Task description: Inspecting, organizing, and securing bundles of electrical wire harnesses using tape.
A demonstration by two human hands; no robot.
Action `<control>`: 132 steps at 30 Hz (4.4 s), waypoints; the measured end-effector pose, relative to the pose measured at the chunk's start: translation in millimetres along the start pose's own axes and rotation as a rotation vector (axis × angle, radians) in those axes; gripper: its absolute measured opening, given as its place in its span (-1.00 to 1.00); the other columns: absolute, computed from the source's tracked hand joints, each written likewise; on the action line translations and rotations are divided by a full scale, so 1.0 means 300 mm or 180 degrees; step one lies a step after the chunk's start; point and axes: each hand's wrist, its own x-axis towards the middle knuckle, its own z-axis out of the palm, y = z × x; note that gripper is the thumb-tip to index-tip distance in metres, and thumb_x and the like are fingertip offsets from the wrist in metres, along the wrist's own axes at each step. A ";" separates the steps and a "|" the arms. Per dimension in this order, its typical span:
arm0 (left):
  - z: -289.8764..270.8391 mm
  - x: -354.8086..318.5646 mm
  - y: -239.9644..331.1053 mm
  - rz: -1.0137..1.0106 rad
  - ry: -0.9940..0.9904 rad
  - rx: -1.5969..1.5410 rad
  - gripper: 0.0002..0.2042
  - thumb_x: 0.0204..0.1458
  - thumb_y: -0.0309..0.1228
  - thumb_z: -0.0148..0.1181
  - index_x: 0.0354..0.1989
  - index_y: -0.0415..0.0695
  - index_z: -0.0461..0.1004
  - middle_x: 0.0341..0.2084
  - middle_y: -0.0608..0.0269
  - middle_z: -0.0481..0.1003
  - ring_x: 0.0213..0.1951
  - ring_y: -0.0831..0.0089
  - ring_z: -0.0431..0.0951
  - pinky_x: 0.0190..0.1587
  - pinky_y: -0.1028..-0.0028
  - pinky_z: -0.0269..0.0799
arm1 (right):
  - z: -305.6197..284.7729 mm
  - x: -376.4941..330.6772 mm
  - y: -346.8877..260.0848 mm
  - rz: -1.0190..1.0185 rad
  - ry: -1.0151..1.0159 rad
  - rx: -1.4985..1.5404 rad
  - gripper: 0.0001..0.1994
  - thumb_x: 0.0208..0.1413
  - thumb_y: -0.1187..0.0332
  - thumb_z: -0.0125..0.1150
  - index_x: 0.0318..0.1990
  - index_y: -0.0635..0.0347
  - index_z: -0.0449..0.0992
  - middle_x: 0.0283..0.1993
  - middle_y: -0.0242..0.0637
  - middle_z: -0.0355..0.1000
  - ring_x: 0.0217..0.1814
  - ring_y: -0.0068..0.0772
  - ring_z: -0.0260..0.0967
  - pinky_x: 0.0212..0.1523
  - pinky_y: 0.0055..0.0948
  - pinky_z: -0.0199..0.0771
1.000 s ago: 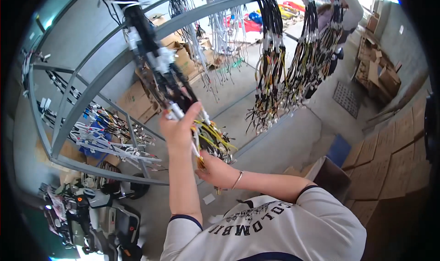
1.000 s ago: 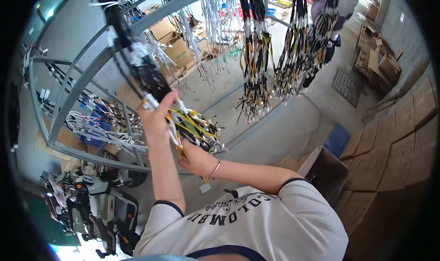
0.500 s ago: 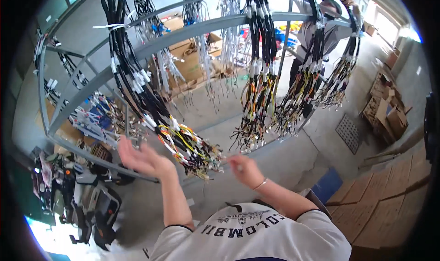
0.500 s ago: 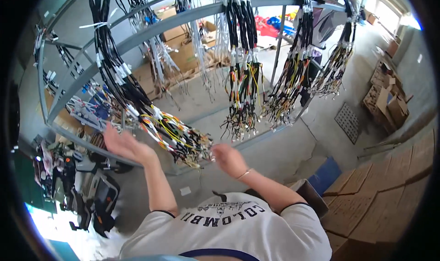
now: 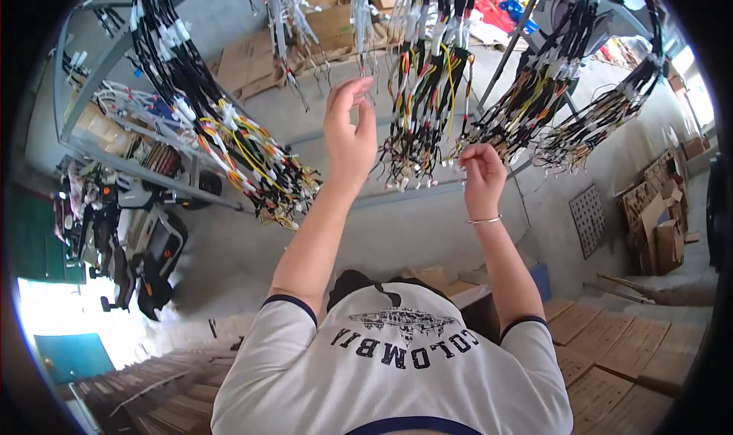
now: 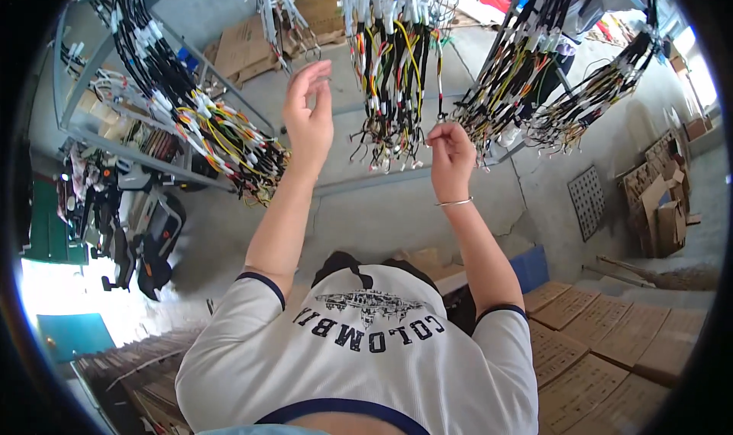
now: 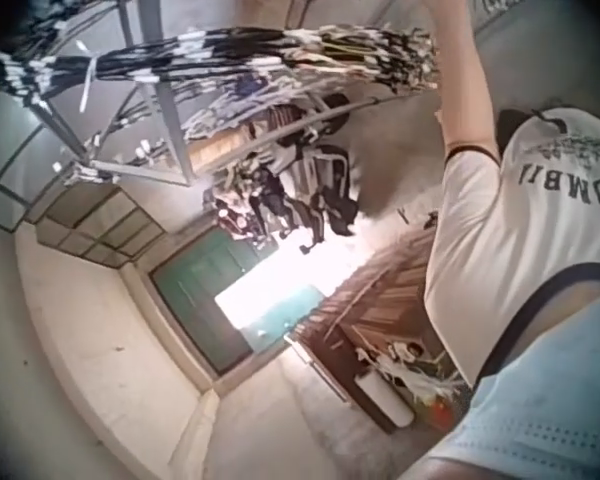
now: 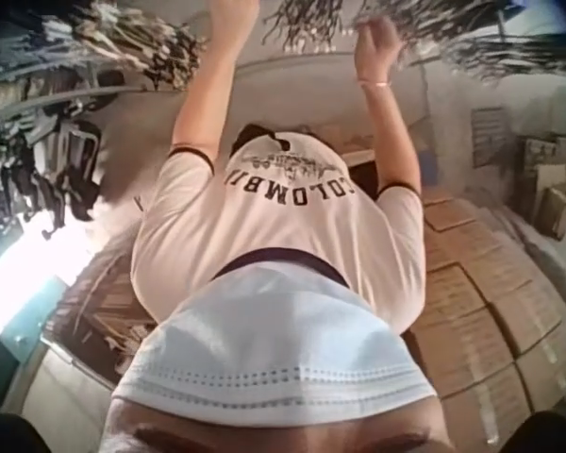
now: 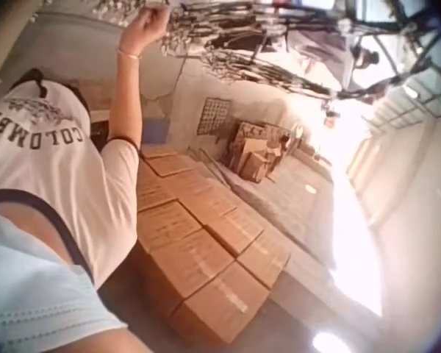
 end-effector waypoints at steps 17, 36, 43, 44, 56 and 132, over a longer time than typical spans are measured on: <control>-0.031 -0.035 -0.102 -0.0728 -0.0866 -0.0447 -0.65 0.07 -0.67 -0.08 0.05 -0.28 0.44 -0.05 0.15 0.51 0.00 0.49 0.48 0.05 0.51 0.34 | -0.062 0.277 0.114 -0.0217 -0.0157 -0.0639 -0.51 0.00 0.71 -0.07 0.16 0.27 0.36 0.16 -0.27 0.38 0.19 -0.39 0.32 0.09 -0.45 0.37; 0.039 -0.004 -0.141 -0.1041 -0.0961 -0.0042 -0.74 -0.02 -0.50 0.25 -0.16 -0.26 0.39 -0.41 0.28 0.54 -0.32 0.57 0.52 -0.21 0.53 0.43 | -0.071 0.295 0.029 0.0602 -0.0576 -0.0033 -0.83 0.17 0.45 0.13 -0.14 0.36 0.48 -0.35 -0.33 0.41 -0.59 -0.64 0.35 -0.45 -0.55 0.57; -0.089 0.065 -0.123 -0.1505 -0.2331 -0.0608 -0.80 0.12 -0.40 0.18 -0.15 -0.23 0.48 -0.30 0.24 0.57 -0.19 0.51 0.52 0.02 0.47 0.34 | -0.151 0.265 0.026 0.1527 -0.1506 0.0413 -0.81 0.17 0.27 0.09 -0.33 0.21 0.45 -0.45 -0.36 0.43 -0.47 -0.57 0.41 -0.36 -0.48 0.55; -0.102 0.071 -0.133 -0.1653 -0.2396 -0.0573 -0.82 0.11 -0.37 0.21 -0.20 -0.21 0.53 -0.35 0.29 0.58 -0.23 0.58 0.52 -0.07 0.53 0.38 | -0.164 0.256 0.035 0.1534 -0.1527 0.0414 -0.81 0.17 0.27 0.09 -0.33 0.21 0.45 -0.45 -0.36 0.43 -0.47 -0.57 0.41 -0.36 -0.48 0.55; -0.139 -0.103 -0.089 -0.2286 -0.2388 -0.0895 -0.80 0.29 -0.26 -0.10 -0.18 -0.13 0.34 -0.46 0.36 0.43 -0.38 0.57 0.48 -0.19 0.45 0.48 | 0.054 0.065 0.058 0.1586 -0.1249 0.0148 -0.65 0.21 0.43 0.07 0.15 0.21 0.40 -0.27 -0.34 0.53 -0.41 -0.66 0.42 -0.45 -0.59 0.56; -0.507 -0.247 -0.231 -0.3122 -0.3297 -0.0779 -0.78 0.16 -0.32 0.11 -0.34 -0.26 0.51 -0.63 0.24 0.51 -0.66 0.56 0.45 -0.56 0.55 0.38 | 0.104 -0.204 -0.206 0.2754 -0.1138 0.1396 -0.71 0.22 0.22 -0.02 -0.27 0.35 0.42 -0.46 -0.17 0.45 -0.42 -0.30 0.49 -0.39 -0.32 0.59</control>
